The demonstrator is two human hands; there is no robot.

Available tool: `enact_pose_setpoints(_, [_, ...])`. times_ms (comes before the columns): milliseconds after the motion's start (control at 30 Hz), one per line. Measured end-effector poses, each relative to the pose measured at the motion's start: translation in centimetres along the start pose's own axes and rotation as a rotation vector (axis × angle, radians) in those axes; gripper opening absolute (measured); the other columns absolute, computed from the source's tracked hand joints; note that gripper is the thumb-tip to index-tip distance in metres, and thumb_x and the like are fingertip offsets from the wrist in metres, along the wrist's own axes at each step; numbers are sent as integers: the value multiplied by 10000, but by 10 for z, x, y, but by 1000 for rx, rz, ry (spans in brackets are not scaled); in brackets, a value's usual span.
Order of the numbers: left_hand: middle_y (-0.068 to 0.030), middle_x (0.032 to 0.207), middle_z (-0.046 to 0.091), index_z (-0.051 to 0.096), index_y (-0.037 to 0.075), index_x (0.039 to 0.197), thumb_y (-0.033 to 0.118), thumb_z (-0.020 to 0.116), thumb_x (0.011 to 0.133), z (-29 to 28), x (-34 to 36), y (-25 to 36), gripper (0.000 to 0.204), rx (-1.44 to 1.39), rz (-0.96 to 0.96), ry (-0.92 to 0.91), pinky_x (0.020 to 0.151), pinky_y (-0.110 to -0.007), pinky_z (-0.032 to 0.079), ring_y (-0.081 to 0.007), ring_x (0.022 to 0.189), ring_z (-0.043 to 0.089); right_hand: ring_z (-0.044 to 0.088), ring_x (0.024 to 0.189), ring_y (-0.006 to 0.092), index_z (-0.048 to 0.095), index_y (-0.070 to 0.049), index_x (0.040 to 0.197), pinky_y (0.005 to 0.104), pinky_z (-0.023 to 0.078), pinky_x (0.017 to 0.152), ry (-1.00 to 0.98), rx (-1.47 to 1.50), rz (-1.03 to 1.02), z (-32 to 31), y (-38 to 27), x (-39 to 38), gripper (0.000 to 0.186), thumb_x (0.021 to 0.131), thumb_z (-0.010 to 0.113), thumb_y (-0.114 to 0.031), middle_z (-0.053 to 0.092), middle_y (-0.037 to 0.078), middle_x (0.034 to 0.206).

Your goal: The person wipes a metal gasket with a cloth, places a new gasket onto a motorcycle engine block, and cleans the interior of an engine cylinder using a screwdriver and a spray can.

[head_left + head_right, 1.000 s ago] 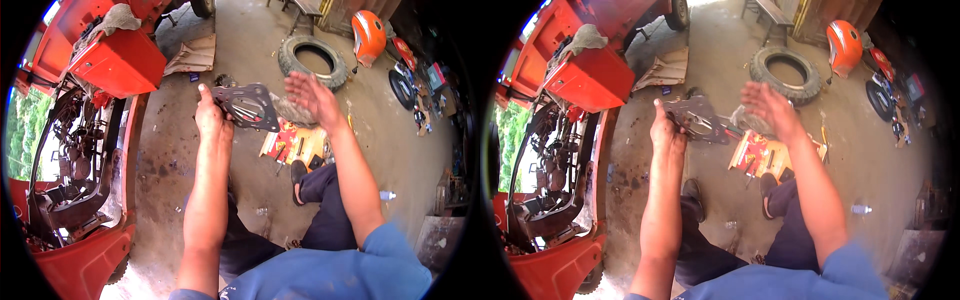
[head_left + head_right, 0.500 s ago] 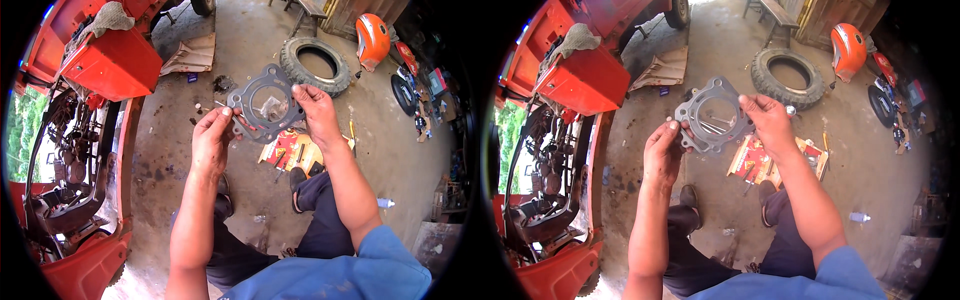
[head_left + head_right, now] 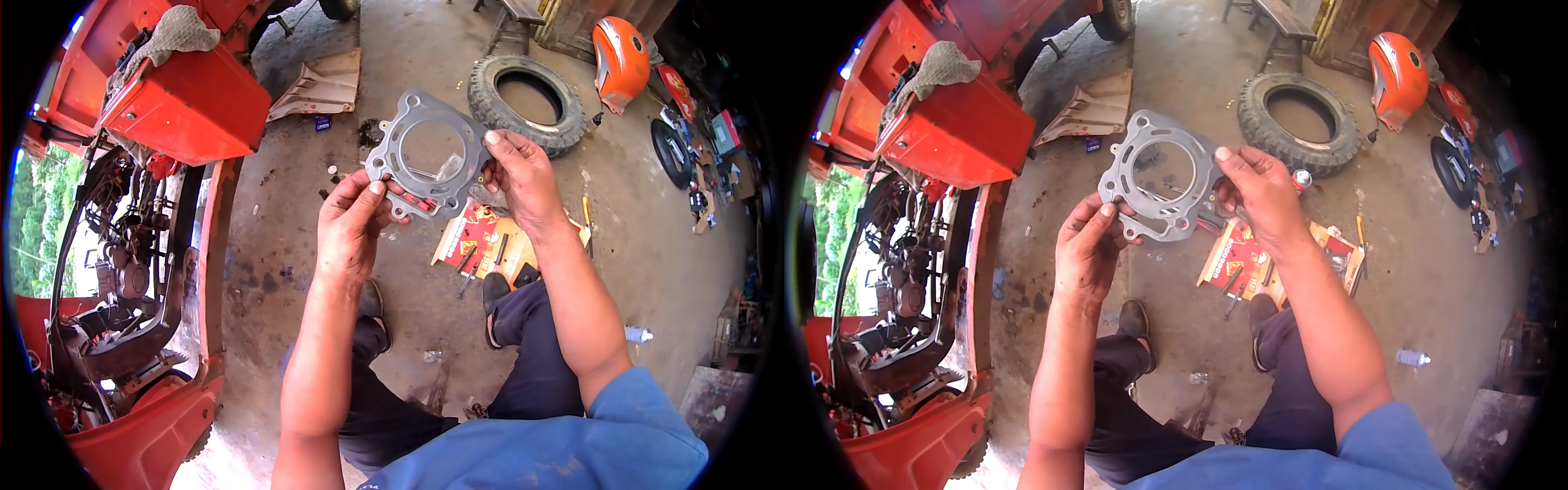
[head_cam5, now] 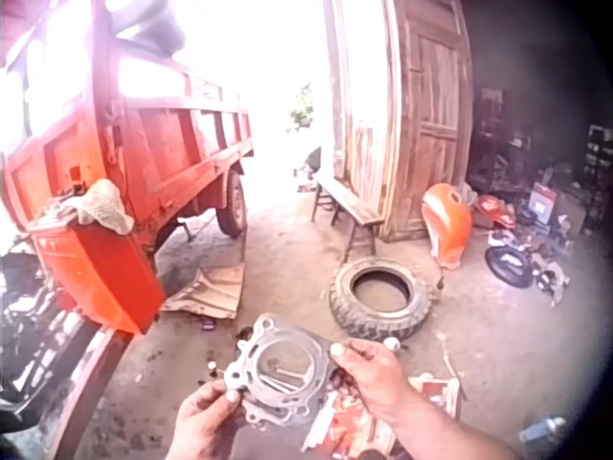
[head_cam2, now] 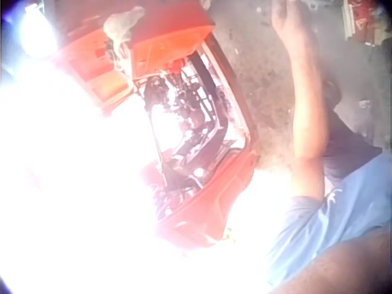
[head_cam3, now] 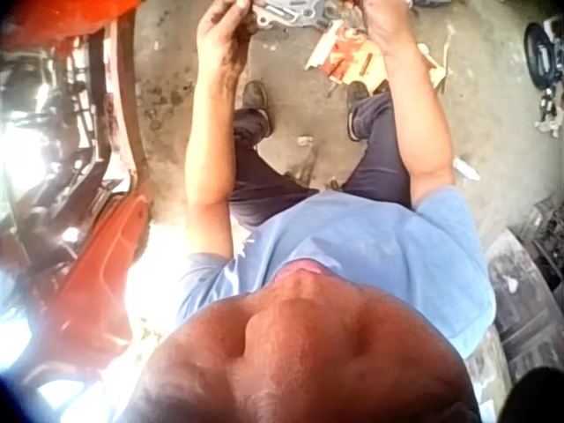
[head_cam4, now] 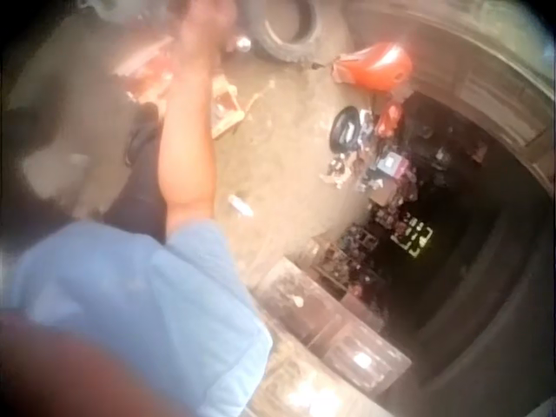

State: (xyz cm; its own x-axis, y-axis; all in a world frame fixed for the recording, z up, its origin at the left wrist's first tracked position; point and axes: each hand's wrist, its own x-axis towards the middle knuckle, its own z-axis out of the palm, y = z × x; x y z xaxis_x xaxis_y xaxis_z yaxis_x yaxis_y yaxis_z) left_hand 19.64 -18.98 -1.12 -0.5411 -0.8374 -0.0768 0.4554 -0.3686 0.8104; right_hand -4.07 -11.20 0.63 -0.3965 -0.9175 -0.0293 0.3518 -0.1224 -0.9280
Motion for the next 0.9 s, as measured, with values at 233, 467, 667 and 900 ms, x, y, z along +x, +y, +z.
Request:
enact_pose_setpoints(233, [-113, 980, 725, 642, 6, 1201, 146, 635, 1014, 4, -1, -1, 233, 80, -38, 11, 667, -350, 575, -239, 814, 721, 531, 610, 50, 722, -66, 936, 228, 407, 546, 26, 6, 6, -4, -1, -2, 328, 993, 693, -387, 628, -35, 726])
enact_pose_setpoints(467, [-123, 964, 727, 644, -12, 1151, 190, 609, 1032, 8, 0, -5, 237, 82, -64, 17, 569, -357, 591, -270, 764, 732, 523, 606, 32, 725, -94, 940, 211, 397, 528, 8, 35, 8, -9, -1, -4, 344, 1011, 651, -422, 626, -55, 736])
enact_pose_setpoints(667, [-127, 957, 729, 641, -12, 1154, 165, 599, 1031, 14, -1, -7, 220, 86, -54, -7, 562, -354, 589, -253, 744, 730, 526, 605, 30, 716, -97, 915, 207, 408, 531, 28, 15, 25, -9, -1, -5, 357, 1014, 642, -432, 631, -56, 755])
enact_pose_setpoints(900, [-109, 939, 724, 652, 1, 1118, 124, 627, 1018, 11, 2, -11, 160, 24, -23, 18, 547, -316, 618, -224, 721, 733, 553, 622, 44, 717, -65, 970, 214, 438, 552, -9, 18, 66, -4, -4, -8, 318, 1020, 655, -373, 642, -35, 769])
